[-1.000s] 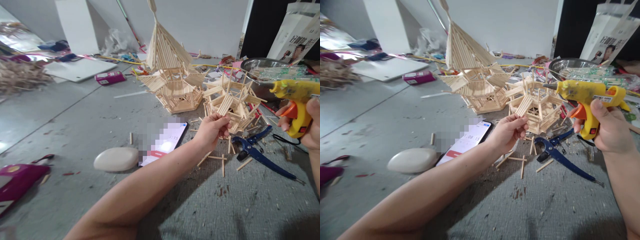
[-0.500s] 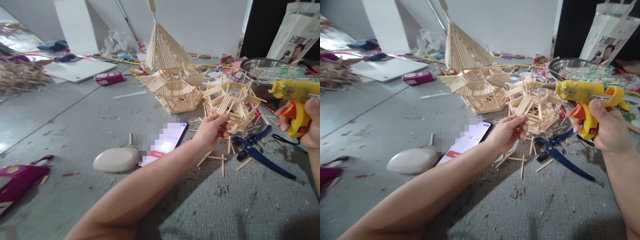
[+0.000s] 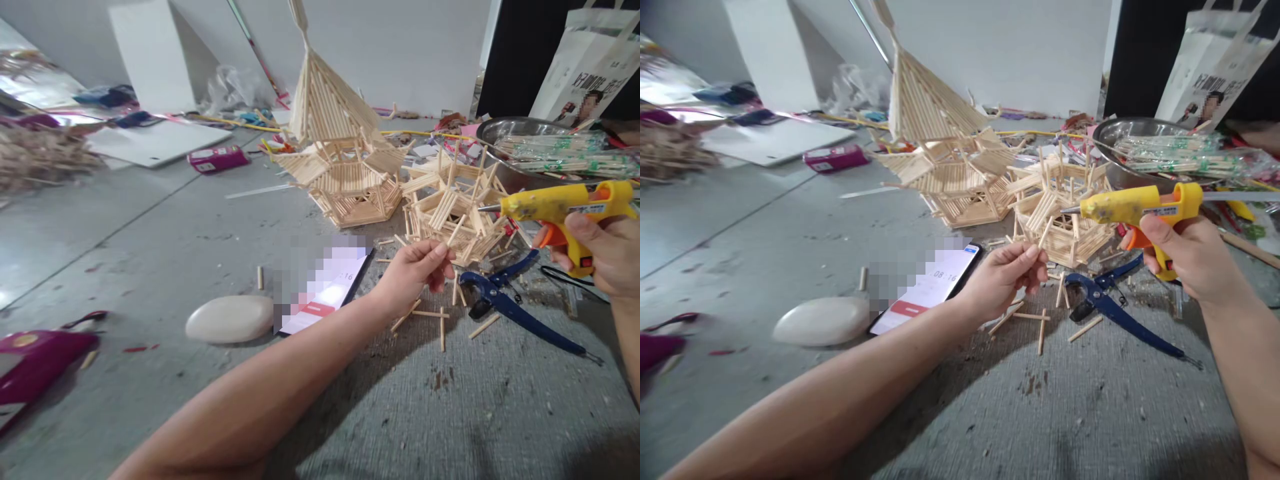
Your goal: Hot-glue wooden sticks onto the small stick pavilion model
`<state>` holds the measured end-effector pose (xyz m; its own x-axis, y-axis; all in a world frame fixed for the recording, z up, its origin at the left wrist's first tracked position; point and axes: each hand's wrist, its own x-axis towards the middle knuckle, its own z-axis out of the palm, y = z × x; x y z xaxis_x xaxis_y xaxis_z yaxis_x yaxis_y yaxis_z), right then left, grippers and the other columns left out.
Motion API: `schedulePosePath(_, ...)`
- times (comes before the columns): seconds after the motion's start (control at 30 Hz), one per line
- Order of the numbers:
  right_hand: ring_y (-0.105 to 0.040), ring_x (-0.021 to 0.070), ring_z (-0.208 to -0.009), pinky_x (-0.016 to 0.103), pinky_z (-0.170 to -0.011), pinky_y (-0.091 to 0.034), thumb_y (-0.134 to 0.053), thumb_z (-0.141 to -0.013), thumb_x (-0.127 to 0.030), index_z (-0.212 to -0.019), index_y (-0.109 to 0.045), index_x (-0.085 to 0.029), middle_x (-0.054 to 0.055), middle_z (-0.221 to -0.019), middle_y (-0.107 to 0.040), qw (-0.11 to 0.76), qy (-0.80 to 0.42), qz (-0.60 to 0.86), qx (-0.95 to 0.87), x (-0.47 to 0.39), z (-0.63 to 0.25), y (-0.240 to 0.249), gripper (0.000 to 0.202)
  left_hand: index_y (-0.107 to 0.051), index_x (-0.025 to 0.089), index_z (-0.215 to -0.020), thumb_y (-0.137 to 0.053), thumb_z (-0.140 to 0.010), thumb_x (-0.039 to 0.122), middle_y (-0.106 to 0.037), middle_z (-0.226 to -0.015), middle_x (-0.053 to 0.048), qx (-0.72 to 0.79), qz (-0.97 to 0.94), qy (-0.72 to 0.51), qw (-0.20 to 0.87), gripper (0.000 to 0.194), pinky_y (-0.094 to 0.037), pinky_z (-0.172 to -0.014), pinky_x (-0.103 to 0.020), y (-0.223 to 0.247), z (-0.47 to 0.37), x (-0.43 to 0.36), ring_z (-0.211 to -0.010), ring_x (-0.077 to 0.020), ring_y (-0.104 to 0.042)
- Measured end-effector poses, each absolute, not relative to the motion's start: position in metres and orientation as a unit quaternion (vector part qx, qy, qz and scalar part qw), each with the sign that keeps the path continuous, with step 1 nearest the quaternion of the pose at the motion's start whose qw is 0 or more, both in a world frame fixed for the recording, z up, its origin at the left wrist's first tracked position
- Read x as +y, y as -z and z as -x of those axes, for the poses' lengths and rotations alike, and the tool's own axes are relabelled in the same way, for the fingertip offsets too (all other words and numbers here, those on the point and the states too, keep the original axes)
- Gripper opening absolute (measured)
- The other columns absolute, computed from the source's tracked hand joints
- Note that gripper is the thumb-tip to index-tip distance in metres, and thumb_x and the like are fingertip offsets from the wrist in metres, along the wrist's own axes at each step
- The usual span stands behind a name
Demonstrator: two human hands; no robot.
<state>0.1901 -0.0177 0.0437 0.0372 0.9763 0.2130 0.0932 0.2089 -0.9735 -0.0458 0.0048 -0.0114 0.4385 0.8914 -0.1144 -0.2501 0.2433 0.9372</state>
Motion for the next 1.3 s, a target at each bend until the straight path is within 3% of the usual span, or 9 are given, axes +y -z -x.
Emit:
schedulePosePath(0.4, -0.051, 0.0098, -0.045, 0.019, -0.028, -0.034, -0.065, -0.071, -0.044, -0.073, -0.065, -0.019, 0.003, -0.061, -0.061, 0.52, -0.417, 0.487, -0.564, -0.0205, -0.1825, -0.044, 0.025, -0.055, 0.015, -0.072, -0.059, -0.077, 0.041, -0.06, -0.058, 0.002, 0.299, -0.488, -0.389, 0.722, 0.027, -0.036, -0.041, -0.018, 0.0141, 0.0468, 0.0064, -0.042, -0.0047, -0.05)
schedulePosePath(0.63, -0.044, 0.0048, -0.036, 0.018, -0.029, -0.033, -0.061, -0.076, -0.043, -0.071, -0.064, -0.018, 0.002, -0.06, -0.061, 0.5, -0.416, 0.495, -0.576, -0.0225, -0.1853, -0.0433, 0.026, -0.054, 0.015, -0.071, -0.058, -0.077, 0.041, -0.061, -0.058, 0.002, 0.285, -0.498, -0.375, 0.728, 0.027, -0.036, -0.041, -0.018, 0.0143, 0.0466, 0.0048, -0.042, -0.0052, -0.05)
schedulePosePath(1.3, -0.044, 0.0054, -0.035, 0.018, -0.029, -0.03, -0.06, -0.075, -0.046, -0.067, -0.062, -0.02, 0.001, -0.058, -0.06, 0.486, -0.411, 0.506, -0.582, -0.0237, -0.1859, -0.0432, 0.027, -0.053, 0.015, -0.072, -0.058, -0.077, 0.043, -0.061, -0.058, 0.002, 0.283, -0.499, -0.369, 0.731, 0.029, -0.036, -0.042, -0.019, 0.0146, 0.0472, 0.0053, -0.042, -0.0052, -0.051)
